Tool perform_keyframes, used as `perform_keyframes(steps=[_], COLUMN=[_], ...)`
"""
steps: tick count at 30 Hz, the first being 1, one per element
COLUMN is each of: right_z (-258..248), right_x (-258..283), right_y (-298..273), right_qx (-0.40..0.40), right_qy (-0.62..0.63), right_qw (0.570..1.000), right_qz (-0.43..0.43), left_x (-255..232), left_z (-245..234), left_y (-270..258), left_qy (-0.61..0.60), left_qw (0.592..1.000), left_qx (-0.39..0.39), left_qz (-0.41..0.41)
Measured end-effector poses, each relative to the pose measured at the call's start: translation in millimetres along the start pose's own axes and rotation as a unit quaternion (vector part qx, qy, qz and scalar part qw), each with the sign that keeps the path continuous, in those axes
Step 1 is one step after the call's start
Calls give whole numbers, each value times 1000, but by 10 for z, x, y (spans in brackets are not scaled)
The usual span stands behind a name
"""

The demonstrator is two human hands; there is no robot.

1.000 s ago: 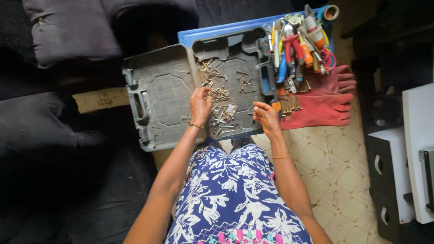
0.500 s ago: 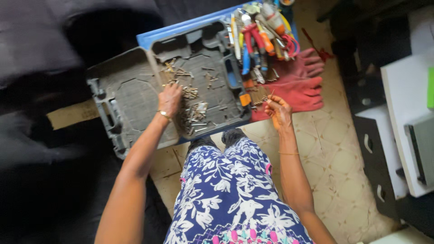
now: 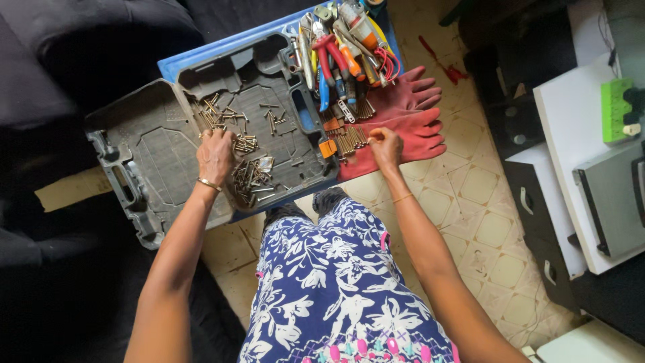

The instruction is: The person sorts small metal screws from a toolbox lid into a magnetic screwdriver bit holder. They repeatedly pick up screws and place them into the holder, occasionally adjusting the holder or moving screws within the lid.

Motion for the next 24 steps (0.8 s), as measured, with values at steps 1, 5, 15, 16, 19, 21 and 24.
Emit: perform_keyframes(steps=[1, 5, 15, 16, 19, 21, 24], right_z=[31, 103, -57, -106, -247, -343, -443], right_x=[39, 137, 334, 373, 497, 570, 673], right_y=[14, -5, -95, -117, -211, -311, -393], right_qx=[-7, -30, -20, -12, 51, 111, 177], right_qy=[-8, -28, -12, 7, 120, 222, 333], right_qw=[1000, 998, 997, 998, 991, 962, 912], right_qz=[-7, -49, -70, -61, 38, 114, 161], left_x=[-72, -432, -1943, -2054, -2302, -2390, -2478], left_z=[-24, 93, 915, 950, 1007, 1014, 979], left_y=[-8, 48, 255, 294, 399, 460, 519], left_qy=[-36, -347, -711, -717, -748, -743, -743], left_qw=[999, 923, 650, 645, 606, 614, 627], left_qx=[-13, -6, 105, 110, 111, 108, 102], left_qz=[-25, -166, -247, -241, -248, -244, -213])
Point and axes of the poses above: each hand's wrist, its own y-axis towards the middle knuckle, its own z-axis out of the palm, x = y × z, the point moved 1 cm from there along y, towards the middle knuckle, and after that the axes turned 1 degree about -x, right-handed, at the moved point
